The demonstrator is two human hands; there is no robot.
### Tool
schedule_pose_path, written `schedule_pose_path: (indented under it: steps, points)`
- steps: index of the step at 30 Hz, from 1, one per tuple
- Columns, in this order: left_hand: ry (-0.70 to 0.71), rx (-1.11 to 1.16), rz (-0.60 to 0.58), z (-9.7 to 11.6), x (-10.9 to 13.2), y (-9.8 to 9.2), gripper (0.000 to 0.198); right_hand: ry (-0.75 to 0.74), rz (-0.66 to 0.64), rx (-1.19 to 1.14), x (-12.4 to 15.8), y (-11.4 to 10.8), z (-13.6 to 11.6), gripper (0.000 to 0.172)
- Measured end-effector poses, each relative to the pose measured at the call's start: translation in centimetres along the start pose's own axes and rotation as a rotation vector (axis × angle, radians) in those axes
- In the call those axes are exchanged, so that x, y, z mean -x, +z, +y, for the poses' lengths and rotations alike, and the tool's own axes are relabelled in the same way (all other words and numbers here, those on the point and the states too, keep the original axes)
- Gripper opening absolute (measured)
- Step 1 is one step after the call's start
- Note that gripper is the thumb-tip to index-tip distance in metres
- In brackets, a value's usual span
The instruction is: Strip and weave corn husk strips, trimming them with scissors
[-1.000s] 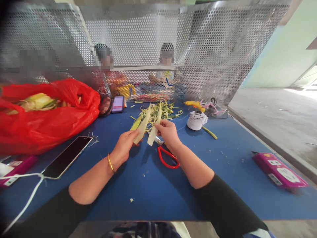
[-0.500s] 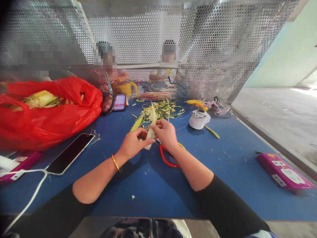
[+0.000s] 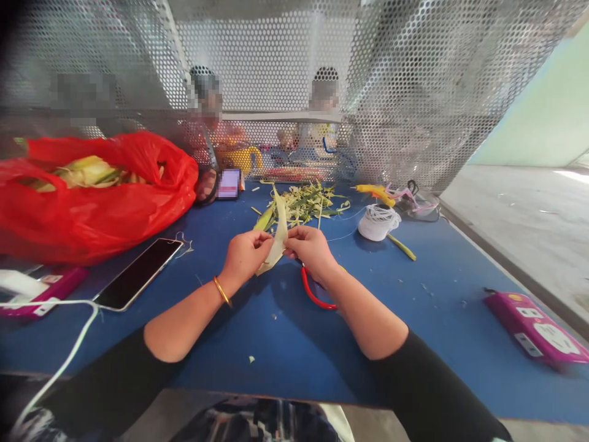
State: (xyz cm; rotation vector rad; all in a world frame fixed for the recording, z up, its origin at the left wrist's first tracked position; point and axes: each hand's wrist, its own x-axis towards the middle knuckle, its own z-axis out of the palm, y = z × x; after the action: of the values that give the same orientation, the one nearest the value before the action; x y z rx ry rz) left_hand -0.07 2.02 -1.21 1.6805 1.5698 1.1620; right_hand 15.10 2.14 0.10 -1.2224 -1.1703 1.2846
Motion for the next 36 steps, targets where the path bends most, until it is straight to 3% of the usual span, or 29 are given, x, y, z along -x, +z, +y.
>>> schedule_pose_path:
  steps: [14,18,23,25,28,33,36]
  points:
    - [-0.152,0.289,-0.147,-0.4,-0.4,0.4,0.018,0.009,0.002,0.052,-0.4,-0.6,-0.2,0.01]
    - [-0.169,0.298,-0.036,-0.6,-1.1,-0.2,0.019,0.004,0.042,0.024,-0.8,-1.4,-0.4,0.012]
    - [-0.265,0.509,0.152,0.3,-1.1,-0.7,0.015,0.105,0.044,0.086,-0.9,-0.9,0.0,0.019]
    - [-0.238,0.505,0.123,0.3,-0.9,-0.4,0.015,0.057,0.074,0.185,-0.8,-0.7,0.1,0.018]
    - [-0.121,0.407,0.027,-0.1,-0.5,0.2,0.014,-0.147,0.12,0.287,-0.3,-0.5,0.1,0.017]
    - [0.096,0.226,-0.187,-0.4,0.2,0.6,0.017,-0.207,-0.069,0.169,0.1,-0.3,0.0,0.03]
    - [0.083,0.074,-0.163,-0.1,0.3,0.1,0.021,-0.317,0.148,0.171,-0.5,-1.6,-0.8,0.027]
